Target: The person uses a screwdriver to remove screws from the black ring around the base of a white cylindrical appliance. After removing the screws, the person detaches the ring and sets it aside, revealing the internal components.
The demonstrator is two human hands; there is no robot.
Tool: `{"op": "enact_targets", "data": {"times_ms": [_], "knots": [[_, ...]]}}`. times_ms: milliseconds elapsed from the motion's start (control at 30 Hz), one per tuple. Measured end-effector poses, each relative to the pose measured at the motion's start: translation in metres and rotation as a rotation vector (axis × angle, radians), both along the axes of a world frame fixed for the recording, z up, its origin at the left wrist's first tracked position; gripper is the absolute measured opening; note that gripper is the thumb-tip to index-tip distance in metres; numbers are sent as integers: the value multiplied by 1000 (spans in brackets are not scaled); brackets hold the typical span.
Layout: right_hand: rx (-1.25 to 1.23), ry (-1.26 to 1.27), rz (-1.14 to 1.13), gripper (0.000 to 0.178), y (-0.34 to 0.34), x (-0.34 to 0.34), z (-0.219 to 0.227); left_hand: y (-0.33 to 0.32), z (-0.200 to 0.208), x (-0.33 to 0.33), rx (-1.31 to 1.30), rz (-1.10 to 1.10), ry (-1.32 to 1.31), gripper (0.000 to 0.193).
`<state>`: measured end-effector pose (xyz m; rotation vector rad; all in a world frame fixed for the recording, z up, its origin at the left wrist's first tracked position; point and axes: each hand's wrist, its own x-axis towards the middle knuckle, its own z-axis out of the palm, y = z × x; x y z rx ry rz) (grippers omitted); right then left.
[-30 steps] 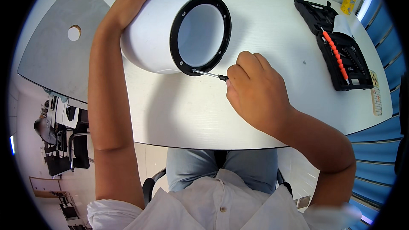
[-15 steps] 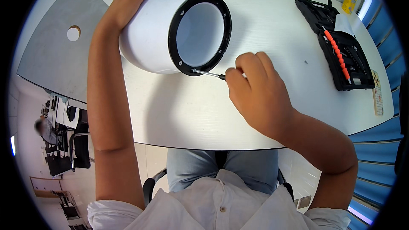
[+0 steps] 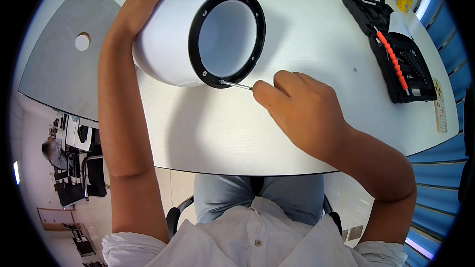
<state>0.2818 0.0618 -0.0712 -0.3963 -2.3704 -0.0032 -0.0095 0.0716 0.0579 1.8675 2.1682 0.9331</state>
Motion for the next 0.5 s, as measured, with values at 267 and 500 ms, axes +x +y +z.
{"op": "enact_targets", "data": {"times_ms": [267,500], "knots": [[-403,152,101,27,11,2,9,2,1,-5,27,-78,-28,47],[-264,-54,48,31,16,10,15,3,-2,-9,12,-54,-54,47]]}}
